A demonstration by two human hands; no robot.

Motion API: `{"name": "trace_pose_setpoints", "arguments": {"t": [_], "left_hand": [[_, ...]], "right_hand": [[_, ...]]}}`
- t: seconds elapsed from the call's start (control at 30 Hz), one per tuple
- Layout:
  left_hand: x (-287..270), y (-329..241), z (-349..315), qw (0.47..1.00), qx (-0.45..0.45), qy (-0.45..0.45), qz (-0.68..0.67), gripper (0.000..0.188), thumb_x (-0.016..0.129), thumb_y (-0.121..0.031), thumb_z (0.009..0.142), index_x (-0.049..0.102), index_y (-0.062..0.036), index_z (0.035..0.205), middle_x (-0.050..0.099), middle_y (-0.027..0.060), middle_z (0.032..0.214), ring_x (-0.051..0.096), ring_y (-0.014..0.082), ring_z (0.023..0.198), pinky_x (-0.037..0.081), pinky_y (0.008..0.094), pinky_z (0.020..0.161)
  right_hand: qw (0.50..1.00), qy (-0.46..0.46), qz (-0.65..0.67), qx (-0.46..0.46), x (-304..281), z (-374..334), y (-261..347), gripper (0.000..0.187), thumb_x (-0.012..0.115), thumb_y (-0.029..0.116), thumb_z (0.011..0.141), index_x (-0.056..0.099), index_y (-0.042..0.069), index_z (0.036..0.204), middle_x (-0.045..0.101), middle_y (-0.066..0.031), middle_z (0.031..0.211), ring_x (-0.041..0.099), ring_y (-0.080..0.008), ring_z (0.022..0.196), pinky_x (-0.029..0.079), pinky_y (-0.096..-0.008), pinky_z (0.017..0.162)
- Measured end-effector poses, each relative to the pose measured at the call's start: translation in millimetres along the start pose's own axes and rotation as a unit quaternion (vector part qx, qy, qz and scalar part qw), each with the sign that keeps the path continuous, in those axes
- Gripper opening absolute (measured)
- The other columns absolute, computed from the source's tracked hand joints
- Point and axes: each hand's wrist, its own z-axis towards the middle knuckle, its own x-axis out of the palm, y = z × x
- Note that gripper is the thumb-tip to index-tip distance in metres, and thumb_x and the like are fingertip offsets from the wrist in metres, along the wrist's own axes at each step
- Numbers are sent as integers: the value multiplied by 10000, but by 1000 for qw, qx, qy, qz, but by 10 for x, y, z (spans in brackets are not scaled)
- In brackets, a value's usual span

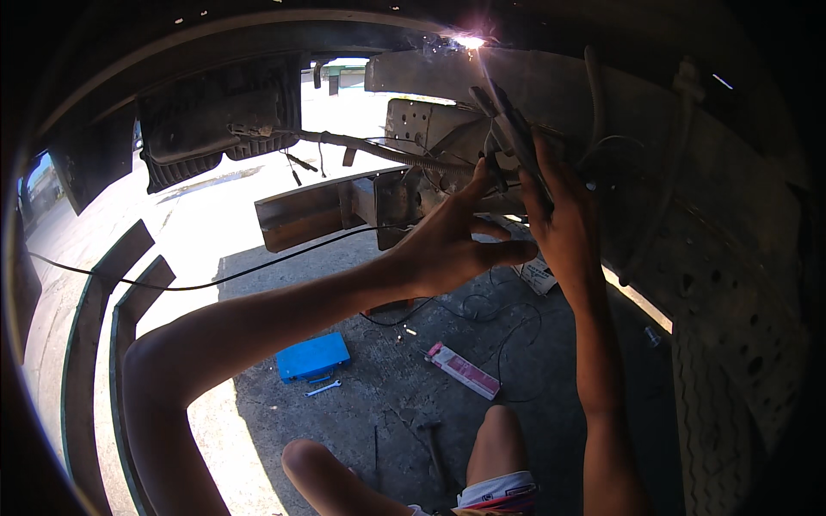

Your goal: The person welds a metal frame under a vehicle using a welding torch, then uses a hammer to tap the welded area. The person repeats welding and hammering on the same section.

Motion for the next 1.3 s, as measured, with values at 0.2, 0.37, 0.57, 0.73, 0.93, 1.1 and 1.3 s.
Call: {"name": "trace_pose_setpoints", "arguments": {"t": [0.2, 0.37, 0.57, 0.73, 0.93, 1.1, 1.3], "left_hand": [[-2, 56, 15, 1000, 11, -7, 14, 1244, 811, -395, 851, -62, 130, 1565, 311, 365, 1576, 606, 371, 1286, 573, 418, 997], [-9, 58, 25, 1000, 9, 1, -7, 1240, 810, -387, 854, -63, 143, 1558, 279, 372, 1585, 586, 365, 1310, 565, 425, 1015], [-9, 54, 23, 1000, 3, 1, -3, 1233, 806, -381, 857, -61, 145, 1557, 240, 374, 1599, 583, 367, 1313, 566, 429, 1015], [-31, 81, 40, 1000, 2, -1, 8, 1230, 804, -390, 857, -54, 146, 1558, 220, 375, 1607, 584, 371, 1312, 563, 436, 1017], [59, 1, -107, 999, -13, -10, -32, 1120, 817, -248, 883, 16, 9, 1622, 59, 282, 1676, 586, 348, 1295, 563, 438, 1034], [181, -31, -323, 999, -28, -1, -35, 1255, 838, -301, 869, -138, -25, 1607, 102, 278, 1670, 574, 350, 1305, 545, 466, 1054], [178, -27, -164, 999, -7, -20, -25, 1218, 823, -264, 883, -122, 3, 1603, 90, 302, 1664, 575, 346, 1307, 543, 467, 1054]], "right_hand": [[1000, 9, -3, 1, 27, -5, -33, 550, 682, 122, 961, 508, 52, 1478, 707, -215, 1043, 742, -336, 840, 563, -434, 714], [1000, -6, 19, -6, 42, 4, -38, 559, 686, 114, 957, 505, 50, 1482, 707, -220, 1040, 741, -344, 824, 557, -435, 707], [999, 25, 16, 23, 9, 11, -11, 526, 643, 116, 995, 498, 61, 1497, 689, -230, 1195, 719, -361, 1029, 565, -433, 830], [998, 39, 21, 47, -17, 6, 29, 516, 628, 119, 1010, 494, 67, 1505, 691, -230, 1231, 712, -368, 1101, 566, -431, 874], [999, 16, 40, -13, 0, -19, 49, 576, 693, 109, 955, 497, 100, 1496, 705, -200, 1009, 736, -334, 852, 577, -414, 708], [997, 40, 72, -9, -43, -114, 65, 578, 696, 90, 949, 496, 93, 1492, 717, -194, 1059, 741, -336, 958, 593, -424, 746], [997, 32, 69, 26, -80, -96, 48, 514, 653, 72, 982, 524, 57, 1479, 703, -224, 1194, 720, -360, 1055, 548, -414, 863]]}}
